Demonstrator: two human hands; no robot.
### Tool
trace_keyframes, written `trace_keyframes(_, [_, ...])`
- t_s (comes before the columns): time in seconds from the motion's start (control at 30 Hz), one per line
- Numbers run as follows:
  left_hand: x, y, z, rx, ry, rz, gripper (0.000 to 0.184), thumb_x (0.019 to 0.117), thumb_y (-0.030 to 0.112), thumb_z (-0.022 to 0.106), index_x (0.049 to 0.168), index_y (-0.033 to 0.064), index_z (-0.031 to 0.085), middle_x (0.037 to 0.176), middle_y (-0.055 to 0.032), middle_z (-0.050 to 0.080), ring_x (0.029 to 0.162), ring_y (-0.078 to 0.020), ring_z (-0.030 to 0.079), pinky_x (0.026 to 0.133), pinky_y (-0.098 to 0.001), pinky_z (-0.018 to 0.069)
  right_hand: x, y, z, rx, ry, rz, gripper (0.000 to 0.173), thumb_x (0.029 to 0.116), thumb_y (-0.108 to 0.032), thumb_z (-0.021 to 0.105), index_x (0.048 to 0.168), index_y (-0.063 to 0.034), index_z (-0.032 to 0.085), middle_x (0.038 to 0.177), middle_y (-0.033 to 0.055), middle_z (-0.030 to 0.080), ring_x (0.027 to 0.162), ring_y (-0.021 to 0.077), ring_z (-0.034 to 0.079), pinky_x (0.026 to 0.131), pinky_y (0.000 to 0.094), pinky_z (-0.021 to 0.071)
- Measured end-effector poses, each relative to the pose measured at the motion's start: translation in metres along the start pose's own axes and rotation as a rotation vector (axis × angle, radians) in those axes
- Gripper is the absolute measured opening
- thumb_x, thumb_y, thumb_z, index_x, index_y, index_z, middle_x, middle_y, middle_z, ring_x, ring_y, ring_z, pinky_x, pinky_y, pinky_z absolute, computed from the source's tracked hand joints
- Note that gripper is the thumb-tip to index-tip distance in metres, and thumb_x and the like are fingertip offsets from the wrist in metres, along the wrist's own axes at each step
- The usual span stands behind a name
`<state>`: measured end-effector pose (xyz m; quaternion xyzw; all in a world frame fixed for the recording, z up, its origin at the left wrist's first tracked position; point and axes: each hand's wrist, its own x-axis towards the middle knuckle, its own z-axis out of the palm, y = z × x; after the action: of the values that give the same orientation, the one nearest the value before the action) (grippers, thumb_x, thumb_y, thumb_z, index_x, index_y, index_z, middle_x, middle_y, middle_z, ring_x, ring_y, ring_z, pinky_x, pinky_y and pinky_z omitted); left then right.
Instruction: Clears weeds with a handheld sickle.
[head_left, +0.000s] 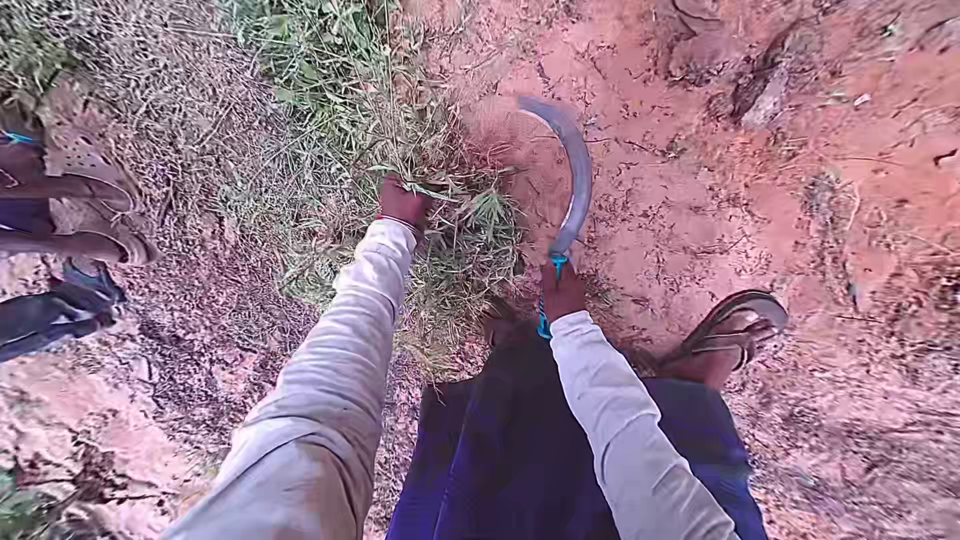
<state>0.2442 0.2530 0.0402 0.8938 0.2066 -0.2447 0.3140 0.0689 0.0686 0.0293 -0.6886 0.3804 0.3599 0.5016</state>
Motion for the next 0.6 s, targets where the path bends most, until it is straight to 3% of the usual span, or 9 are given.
trace_keyframes(0.07, [-0.004, 0.001, 0.0, 0.113, 0.004, -0.01, 0.052, 0.0942, 0.0, 0.067, 0.14, -0.0122, 0.045, 0.131, -0.0257, 0.061, 0.121, -0.0237, 0.061, 0.106, -0.0382, 0.0485, 0.052, -0.015, -0.024, -0.141, -0.047, -0.04, 0.051, 0.1113, -0.033, 0.044, 0.135, 0.0119, 0.052, 0.112, 0.0354, 0.066, 0.109, 0.0485, 0.066, 0.096, 0.0616, 0.0475])
trace_keyframes(0.13, [-0.008, 0.0, 0.004, 0.231, 0.039, 0.027, 0.049, 0.0973, 0.002, 0.064, 0.14, -0.0147, 0.046, 0.136, -0.0302, 0.059, 0.127, -0.0298, 0.06, 0.111, -0.0413, 0.0453, 0.09, -0.008, -0.035, -0.301, -0.11, -0.067, 0.056, 0.1107, -0.038, 0.044, 0.141, 0.0091, 0.049, 0.121, 0.0371, 0.064, 0.118, 0.0528, 0.062, 0.1, 0.0657, 0.0454])
trace_keyframes(0.2, [-0.013, 0.002, 0.005, 0.254, 0.077, 0.044, 0.048, 0.0984, 0.005, 0.064, 0.138, -0.0151, 0.047, 0.136, -0.0296, 0.058, 0.127, -0.0272, 0.059, 0.111, -0.0379, 0.0443, 0.086, 0.021, -0.028, -0.396, -0.119, -0.042, 0.058, 0.1103, -0.038, 0.045, 0.143, 0.0089, 0.046, 0.121, 0.0362, 0.064, 0.117, 0.0524, 0.063, 0.099, 0.0651, 0.0467])
trace_keyframes(0.27, [-0.017, 0.003, 0.008, 0.227, 0.088, 0.042, 0.048, 0.0966, 0.005, 0.067, 0.136, -0.0138, 0.048, 0.134, -0.0264, 0.059, 0.124, -0.0217, 0.059, 0.109, -0.0333, 0.0455, 0.042, 0.062, -0.026, -0.416, -0.139, 0.054, 0.058, 0.1105, -0.034, 0.045, 0.147, 0.0102, 0.042, 0.124, 0.036, 0.063, 0.119, 0.0509, 0.062, 0.102, 0.0626, 0.0452])
trace_keyframes(0.33, [-0.016, 0.007, 0.006, 0.227, 0.063, 0.043, 0.051, 0.0952, 0.005, 0.069, 0.138, -0.0137, 0.048, 0.137, -0.0271, 0.058, 0.128, -0.0238, 0.058, 0.112, -0.0352, 0.0433, 0.001, 0.073, -0.024, -0.392, -0.134, 0.091, 0.055, 0.111, -0.031, 0.043, 0.147, 0.0111, 0.041, 0.124, 0.0341, 0.064, 0.118, 0.0482, 0.064, 0.102, 0.059, 0.0468])
trace_keyframes(0.37, [-0.021, 0.005, 0.005, 0.223, 0.048, 0.035, 0.05, 0.0949, 0.005, 0.07, 0.138, -0.0123, 0.05, 0.136, -0.0252, 0.059, 0.127, -0.0222, 0.058, 0.112, -0.0346, 0.0441, -0.02, 0.072, -0.019, -0.362, -0.148, 0.111, 0.054, 0.1112, -0.031, 0.042, 0.147, 0.0107, 0.042, 0.122, 0.033, 0.066, 0.115, 0.0474, 0.065, 0.101, 0.0584, 0.048])
trace_keyframes(0.43, [-0.02, 0.009, 0.005, 0.209, 0.048, -0.02, 0.05, 0.0919, 0.003, 0.073, 0.135, -0.0125, 0.052, 0.13, -0.0277, 0.063, 0.122, -0.0297, 0.062, 0.108, -0.0433, 0.0481, -0.04, 0.06, -0.014, -0.292, -0.141, 0.142, 0.054, 0.111, -0.032, 0.043, 0.146, 0.0091, 0.044, 0.118, 0.0316, 0.068, 0.112, 0.0467, 0.067, 0.098, 0.059, 0.0494])
trace_keyframes(0.5, [-0.011, 0.02, 0.001, 0.273, 0.006, -0.127, 0.058, 0.0947, 0.003, 0.07, 0.143, -0.0132, 0.041, 0.137, -0.0327, 0.056, 0.13, -0.0391, 0.056, 0.112, -0.0509, 0.0436, -0.038, 0.043, -0.015, -0.275, -0.113, 0.127, 0.052, 0.1107, -0.033, 0.044, 0.143, 0.0078, 0.047, 0.113, 0.0307, 0.069, 0.107, 0.0459, 0.069, 0.095, 0.0594, 0.0507])
trace_keyframes(0.6, [-0.012, 0.023, -0.003, 0.468, -0.097, -0.182, 0.049, 0.0989, 0.002, 0.063, 0.141, -0.0147, 0.044, 0.141, -0.0344, 0.054, 0.135, -0.0438, 0.053, 0.114, -0.0546, 0.0414, -0.019, 0.019, -0.035, -0.366, -0.13, 0.101, 0.052, 0.1115, -0.034, 0.041, 0.143, 0.008, 0.048, 0.115, 0.0314, 0.068, 0.112, 0.0462, 0.067, 0.097, 0.0576, 0.0493])
